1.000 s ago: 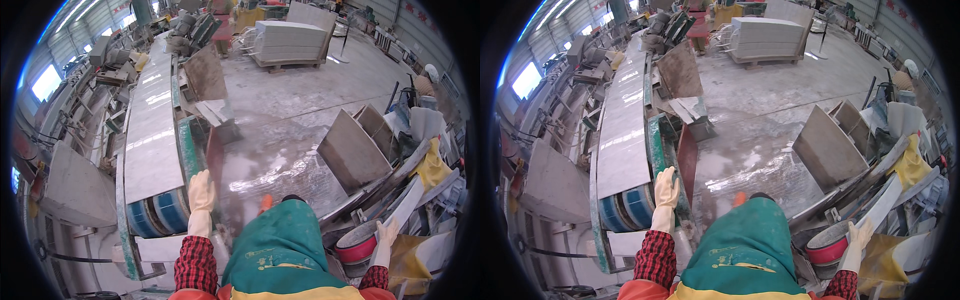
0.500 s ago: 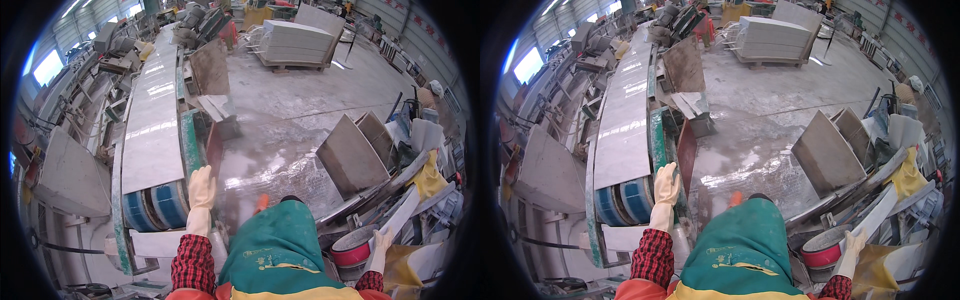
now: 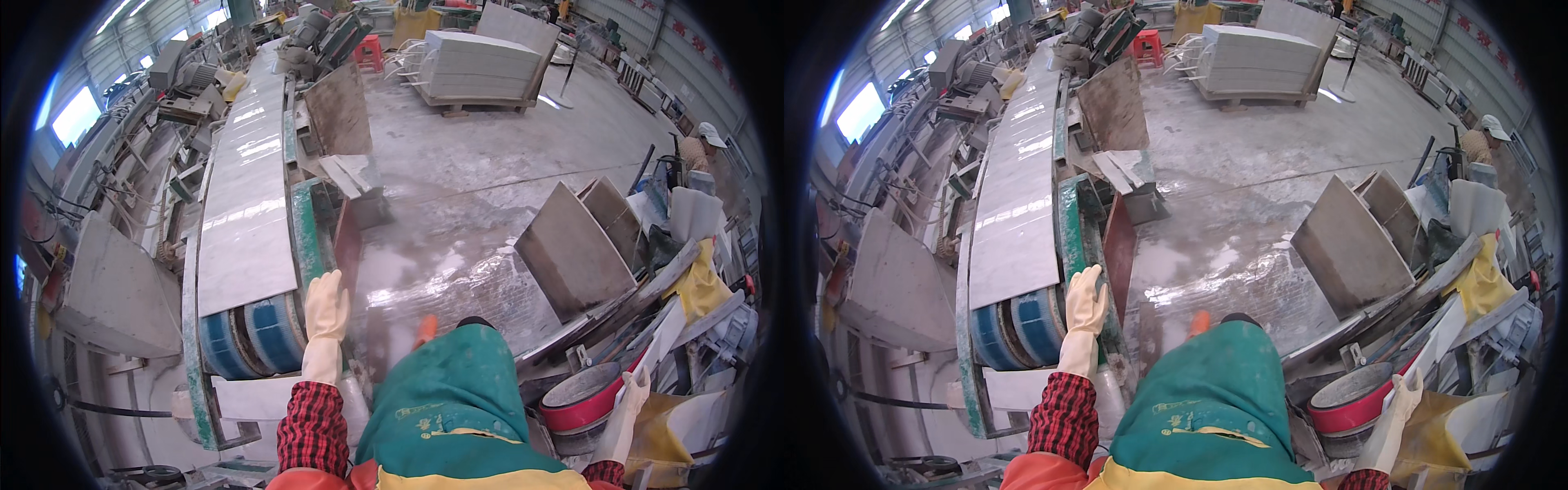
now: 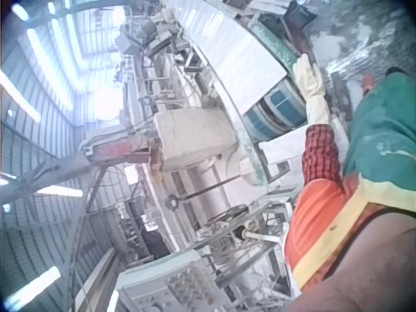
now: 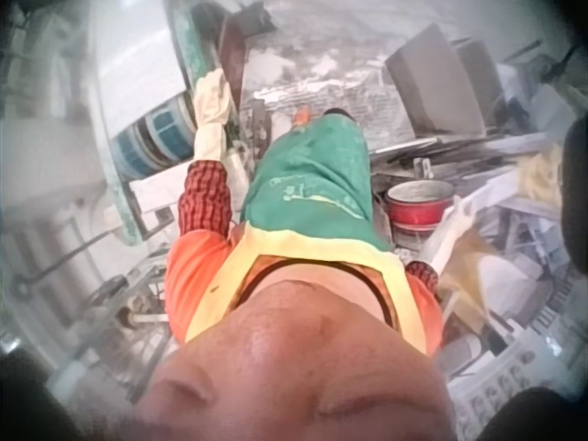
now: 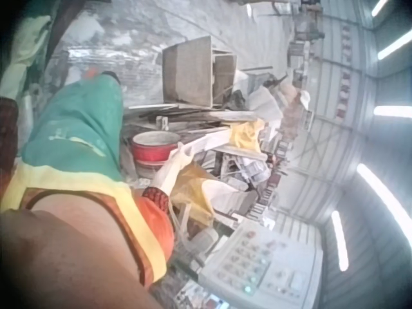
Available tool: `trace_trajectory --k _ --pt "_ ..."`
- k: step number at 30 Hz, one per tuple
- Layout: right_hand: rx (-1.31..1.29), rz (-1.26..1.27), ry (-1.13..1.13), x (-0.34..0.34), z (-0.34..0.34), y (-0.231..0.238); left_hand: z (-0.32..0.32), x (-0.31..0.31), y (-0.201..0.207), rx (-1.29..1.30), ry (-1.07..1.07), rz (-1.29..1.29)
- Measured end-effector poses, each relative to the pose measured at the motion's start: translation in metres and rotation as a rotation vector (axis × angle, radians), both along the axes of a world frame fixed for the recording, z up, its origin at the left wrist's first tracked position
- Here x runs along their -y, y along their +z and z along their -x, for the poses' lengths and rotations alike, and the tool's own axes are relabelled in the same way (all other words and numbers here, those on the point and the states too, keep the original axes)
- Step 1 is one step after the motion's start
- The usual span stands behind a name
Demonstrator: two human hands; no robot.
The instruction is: The person repeatedly picks up rectangular white panels from a conveyor belt and places them into a nearby bin. The person handles the panels one at a time, moving them from the belt to the bin throughout the clip.
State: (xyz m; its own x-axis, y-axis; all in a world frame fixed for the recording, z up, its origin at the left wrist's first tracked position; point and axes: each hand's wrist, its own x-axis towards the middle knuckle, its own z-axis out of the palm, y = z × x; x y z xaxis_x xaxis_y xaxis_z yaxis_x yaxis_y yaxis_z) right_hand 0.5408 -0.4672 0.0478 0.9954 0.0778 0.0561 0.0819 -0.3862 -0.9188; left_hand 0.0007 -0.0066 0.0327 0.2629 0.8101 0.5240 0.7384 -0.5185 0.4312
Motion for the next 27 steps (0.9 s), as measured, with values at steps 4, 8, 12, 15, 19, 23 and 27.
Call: trace_trajectory --k 4,8,12,15,19,23,27 --pt "0.065 -0.145 0.308 -0.016 0.015 0.004 -0.001 0.002 0.003 -0.017 0.027 0.212" --pt "-0.074 0.048 0.53 -0.11 0.05 0.051 -0.004 0.003 0.005 -0.007 0.031 0.172" --pt "0.063 0.143 0.871 -0.209 0.07 0.07 -0.044 0.013 0.027 0.102 -0.098 0.143" --pt "0.27 0.214 1.201 -0.302 0.105 0.077 -0.088 0.029 0.0 0.756 -0.286 0.75" --pt "0.58 0.351 1.608 -0.383 0.199 0.111 -0.119 0.049 0.055 1.415 -0.295 1.112" --pt "0.955 0.38 1.898 -0.417 0.299 0.141 -0.081 0.054 0.053 1.712 -0.119 0.921" --pt "1.235 0.012 1.914 -0.434 0.328 0.128 -0.007 0.052 0.053 1.802 0.063 0.779"
